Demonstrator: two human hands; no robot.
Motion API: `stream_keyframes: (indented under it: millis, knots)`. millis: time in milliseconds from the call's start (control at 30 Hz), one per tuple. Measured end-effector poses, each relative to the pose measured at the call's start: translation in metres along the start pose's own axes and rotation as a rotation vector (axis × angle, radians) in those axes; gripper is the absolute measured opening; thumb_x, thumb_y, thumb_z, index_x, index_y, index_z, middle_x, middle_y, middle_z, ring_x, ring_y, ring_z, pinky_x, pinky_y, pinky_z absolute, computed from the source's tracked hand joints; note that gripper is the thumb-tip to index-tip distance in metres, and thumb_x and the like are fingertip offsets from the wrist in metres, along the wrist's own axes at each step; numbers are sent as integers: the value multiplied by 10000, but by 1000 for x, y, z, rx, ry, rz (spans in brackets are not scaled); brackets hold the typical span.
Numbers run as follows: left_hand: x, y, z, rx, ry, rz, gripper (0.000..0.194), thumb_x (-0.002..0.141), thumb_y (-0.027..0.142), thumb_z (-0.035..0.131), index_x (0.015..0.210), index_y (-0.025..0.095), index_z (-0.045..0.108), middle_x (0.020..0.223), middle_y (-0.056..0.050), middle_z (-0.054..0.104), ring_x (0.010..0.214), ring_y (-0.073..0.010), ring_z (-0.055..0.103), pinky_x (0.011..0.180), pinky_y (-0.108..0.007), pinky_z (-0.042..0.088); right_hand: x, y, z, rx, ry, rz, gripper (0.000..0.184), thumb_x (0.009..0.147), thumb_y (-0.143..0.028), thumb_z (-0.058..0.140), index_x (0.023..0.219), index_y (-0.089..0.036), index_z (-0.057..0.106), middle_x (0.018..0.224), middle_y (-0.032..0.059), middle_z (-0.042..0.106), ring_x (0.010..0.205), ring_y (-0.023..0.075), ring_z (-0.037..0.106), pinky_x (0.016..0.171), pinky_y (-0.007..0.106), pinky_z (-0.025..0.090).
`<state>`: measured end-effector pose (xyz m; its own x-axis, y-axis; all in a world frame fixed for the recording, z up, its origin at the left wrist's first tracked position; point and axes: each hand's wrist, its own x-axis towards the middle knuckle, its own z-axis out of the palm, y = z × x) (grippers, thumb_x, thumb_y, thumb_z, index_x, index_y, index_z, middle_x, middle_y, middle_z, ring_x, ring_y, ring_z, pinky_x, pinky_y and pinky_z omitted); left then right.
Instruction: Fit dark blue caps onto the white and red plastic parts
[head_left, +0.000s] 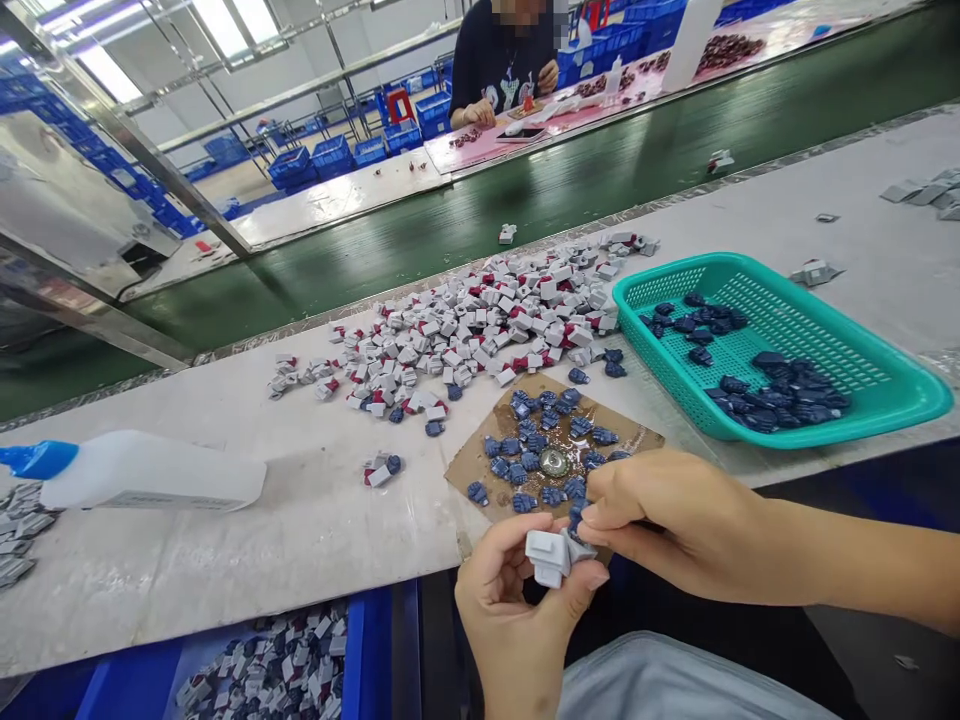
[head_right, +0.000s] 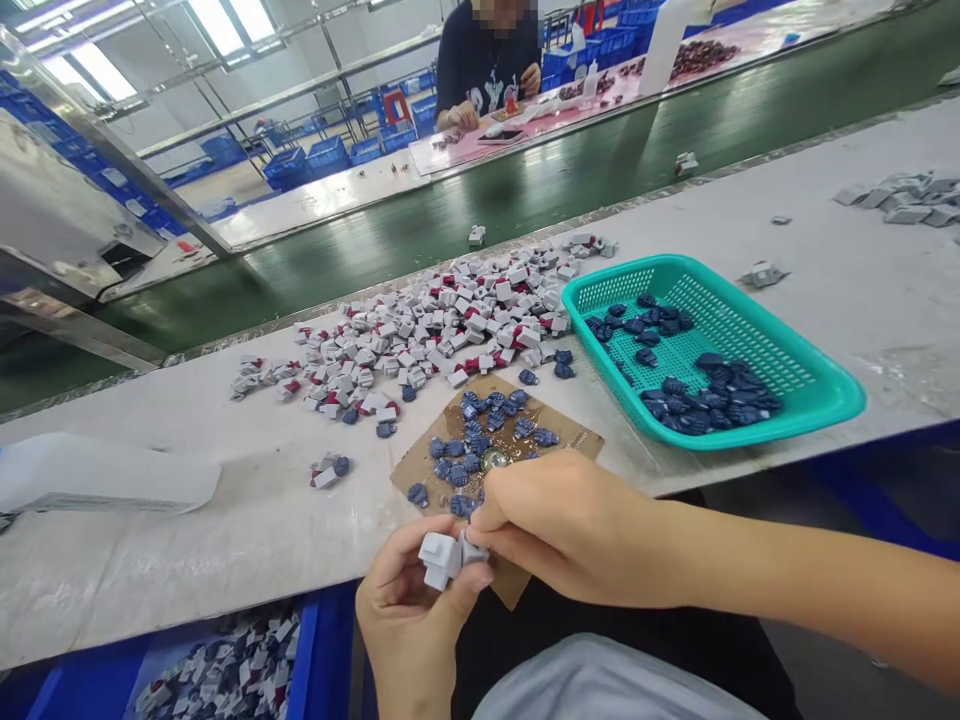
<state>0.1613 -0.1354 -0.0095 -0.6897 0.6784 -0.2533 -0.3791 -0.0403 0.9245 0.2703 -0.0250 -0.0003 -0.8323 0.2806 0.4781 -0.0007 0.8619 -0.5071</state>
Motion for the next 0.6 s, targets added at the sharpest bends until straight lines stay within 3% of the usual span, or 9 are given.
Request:
stream_keyframes:
  millis: [133, 267, 433, 600]
  knots:
    - [0, -1, -2, 40, -30, 56, 227, 521, 192, 869, 693, 267, 742, 658, 45, 729, 593, -111, 673, 567, -157, 528, -4, 4, -1, 35, -32, -63, 147, 985, -183, 384, 862, -192, 464, 634, -46, 492, 543, 85, 427, 519, 220, 283]
    - [2, -2, -4, 119, -63, 130, 229, 552, 123, 827, 704, 276, 747, 680, 52, 732, 600, -98, 664, 570, -141, 513, -1, 7, -7, 30, -128, -101, 237, 1002, -191, 313, 819, -187, 463, 631, -33, 479, 538, 94, 412, 519, 215, 293]
    - [6, -1, -9, 220, -128, 229, 207, 561, 162, 841, 709, 279, 756, 680, 33, 726, 603, -113, 654, 564, -160, 508, 4, 6, -13, -74, -155, -200, 329, 1003, -180, 267, 754, -180, 482, 605, -23, 447, 536, 113, 375, 509, 243, 274]
    - [4, -3, -9, 246, -148, 228, 181, 558, 192, 849, 692, 260, 748, 662, 9, 722, 571, -142, 634, 534, -207, 499, 2, 3, -13, -59, -193, -187, 361, 1007, -162, 212, 775, -179, 489, 619, -27, 453, 531, 110, 365, 502, 243, 271]
